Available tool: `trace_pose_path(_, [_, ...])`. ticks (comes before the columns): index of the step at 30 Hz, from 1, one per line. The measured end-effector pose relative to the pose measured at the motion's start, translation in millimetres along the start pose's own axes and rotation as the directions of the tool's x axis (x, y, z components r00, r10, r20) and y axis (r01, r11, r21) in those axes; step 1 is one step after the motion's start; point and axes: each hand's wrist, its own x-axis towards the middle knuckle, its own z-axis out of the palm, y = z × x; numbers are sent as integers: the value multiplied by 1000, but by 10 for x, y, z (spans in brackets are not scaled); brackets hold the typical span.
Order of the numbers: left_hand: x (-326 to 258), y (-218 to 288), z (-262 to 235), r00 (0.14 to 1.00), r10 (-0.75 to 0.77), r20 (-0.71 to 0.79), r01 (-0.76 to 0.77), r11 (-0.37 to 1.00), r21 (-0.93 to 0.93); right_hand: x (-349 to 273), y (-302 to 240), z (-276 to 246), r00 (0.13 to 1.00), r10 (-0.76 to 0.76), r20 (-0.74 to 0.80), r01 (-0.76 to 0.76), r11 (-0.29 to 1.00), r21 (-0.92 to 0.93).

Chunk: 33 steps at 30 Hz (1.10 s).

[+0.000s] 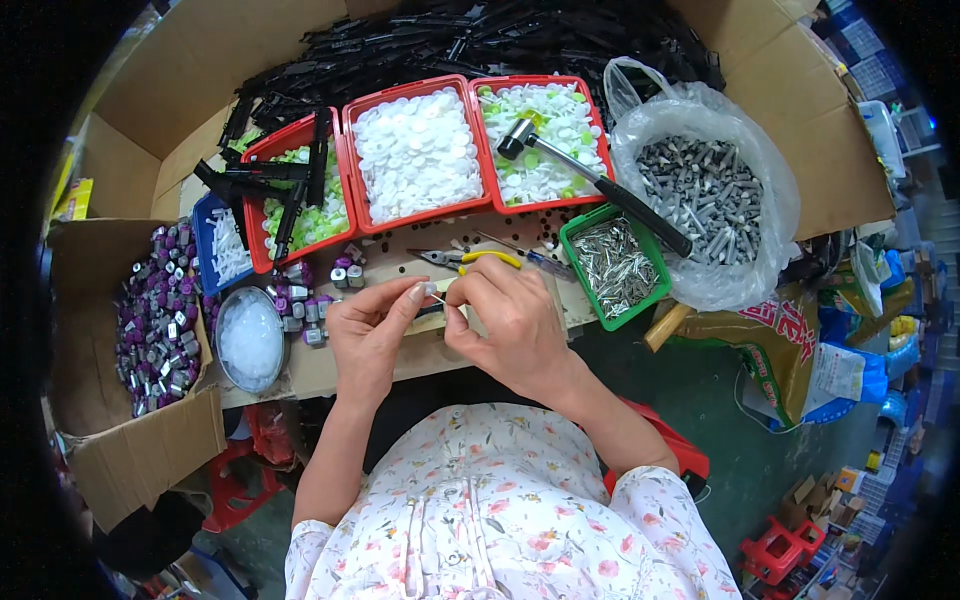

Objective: Assemble small electronic components by hand and using a tool at a factory workbench.

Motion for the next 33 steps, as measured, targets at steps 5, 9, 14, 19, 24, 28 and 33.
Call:
trace_pose_path(5, [-31, 4, 30, 1000, 27, -4, -27, 999, 45, -17, 27, 6, 1000, 1, 0, -1, 1000, 7])
trace_pose_path(9, [-39, -21, 40, 996, 85, -14, -84, 994, 76, -28, 6, -2, 1000, 4, -12, -4, 1000, 11])
trace_pose_path(14, [-55, 0, 21, 982, 187, 0, -184, 967, 179, -24, -3, 18, 1000, -13, -21, 12, 999, -30])
trace_pose_path(19, [-97, 14, 12, 928, 369, 56, -362, 852, 378, 6, -39, 39, 1000, 15, 7, -16, 1000, 18])
trace_pose_path(24, [-102, -14, -86, 998, -57, 9, 57, 994, -89, 43, -3, 28, 984, 141, 111, -168, 944, 283])
trace_pose_path(28, [-93, -54, -176, 968, -214, 135, 244, 929, -278, 96, 23, 34, 966, 193, 173, -249, 877, 411])
trace_pose_path(33, [-127, -72, -167, 974, -210, 81, 224, 943, -245, 126, 60, 81, 945, 222, 242, -313, 828, 465])
